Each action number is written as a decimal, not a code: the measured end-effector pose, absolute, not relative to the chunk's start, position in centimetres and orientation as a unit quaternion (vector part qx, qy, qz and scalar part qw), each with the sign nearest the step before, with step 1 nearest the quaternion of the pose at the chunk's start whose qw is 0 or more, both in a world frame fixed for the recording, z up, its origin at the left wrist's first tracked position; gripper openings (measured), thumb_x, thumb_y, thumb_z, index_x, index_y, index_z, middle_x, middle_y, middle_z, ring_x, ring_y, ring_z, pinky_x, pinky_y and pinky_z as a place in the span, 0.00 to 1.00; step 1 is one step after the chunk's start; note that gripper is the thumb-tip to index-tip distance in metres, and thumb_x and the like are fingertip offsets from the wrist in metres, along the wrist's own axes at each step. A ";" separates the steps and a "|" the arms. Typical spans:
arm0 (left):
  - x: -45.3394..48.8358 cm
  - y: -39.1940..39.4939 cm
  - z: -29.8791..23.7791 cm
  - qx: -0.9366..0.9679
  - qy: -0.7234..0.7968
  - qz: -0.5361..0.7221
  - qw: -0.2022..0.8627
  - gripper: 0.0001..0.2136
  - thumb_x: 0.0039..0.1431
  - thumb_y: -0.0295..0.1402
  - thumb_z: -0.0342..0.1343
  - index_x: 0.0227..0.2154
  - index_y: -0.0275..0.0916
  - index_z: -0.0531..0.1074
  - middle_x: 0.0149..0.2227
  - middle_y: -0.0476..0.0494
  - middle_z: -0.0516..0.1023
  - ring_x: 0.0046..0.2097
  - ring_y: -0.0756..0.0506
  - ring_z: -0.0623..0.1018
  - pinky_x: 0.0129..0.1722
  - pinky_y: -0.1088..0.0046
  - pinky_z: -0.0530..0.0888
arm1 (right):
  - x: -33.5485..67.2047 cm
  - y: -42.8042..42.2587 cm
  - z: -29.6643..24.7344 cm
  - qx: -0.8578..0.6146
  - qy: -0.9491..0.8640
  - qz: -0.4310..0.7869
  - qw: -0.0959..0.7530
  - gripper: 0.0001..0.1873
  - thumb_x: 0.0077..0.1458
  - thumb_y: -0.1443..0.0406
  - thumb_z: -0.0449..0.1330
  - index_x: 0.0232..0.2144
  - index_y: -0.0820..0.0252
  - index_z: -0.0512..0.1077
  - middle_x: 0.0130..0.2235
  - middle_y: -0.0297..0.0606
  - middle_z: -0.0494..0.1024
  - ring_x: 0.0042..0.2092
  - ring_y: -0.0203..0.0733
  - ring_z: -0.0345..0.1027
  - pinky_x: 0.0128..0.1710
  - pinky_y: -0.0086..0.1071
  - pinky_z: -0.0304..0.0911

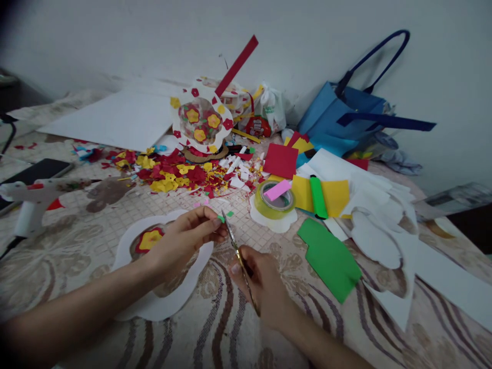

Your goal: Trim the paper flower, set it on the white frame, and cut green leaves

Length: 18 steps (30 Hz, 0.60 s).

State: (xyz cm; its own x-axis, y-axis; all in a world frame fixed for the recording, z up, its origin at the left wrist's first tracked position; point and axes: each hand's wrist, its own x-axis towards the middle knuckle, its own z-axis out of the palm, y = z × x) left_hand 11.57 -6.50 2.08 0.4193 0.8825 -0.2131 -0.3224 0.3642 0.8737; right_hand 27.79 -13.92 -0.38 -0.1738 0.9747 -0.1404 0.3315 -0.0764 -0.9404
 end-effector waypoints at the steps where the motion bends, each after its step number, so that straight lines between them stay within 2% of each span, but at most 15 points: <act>1: 11.6 -6.6 2.1 0.392 0.359 0.410 0.741 0.07 0.52 0.32 0.59 0.27 0.36 0.66 0.26 0.50 0.75 0.29 0.52 0.74 0.35 0.74 0.71 | 27.7 -13.9 -0.4 -0.551 -0.592 0.484 0.334 0.31 0.53 0.37 0.46 0.22 0.58 0.58 0.17 0.26 0.54 0.18 0.31 0.49 0.16 0.26 0.47; 18: 12.2 -7.8 2.8 0.350 0.380 0.455 0.725 0.06 0.53 0.31 0.58 0.27 0.36 0.66 0.26 0.52 0.71 0.29 0.53 0.72 0.35 0.75 0.70 | 27.5 -14.1 -1.1 -0.548 -0.583 0.491 0.345 0.27 0.55 0.41 0.50 0.25 0.59 0.61 0.18 0.26 0.56 0.18 0.30 0.50 0.16 0.25 0.48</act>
State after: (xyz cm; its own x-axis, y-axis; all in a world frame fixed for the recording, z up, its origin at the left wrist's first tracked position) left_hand 12.17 -7.76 2.76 0.2965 0.9264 -0.2322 -0.3939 0.3401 0.8539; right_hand 27.54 -14.07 -1.08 -0.1619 0.9775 -0.1352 0.2996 -0.0819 -0.9505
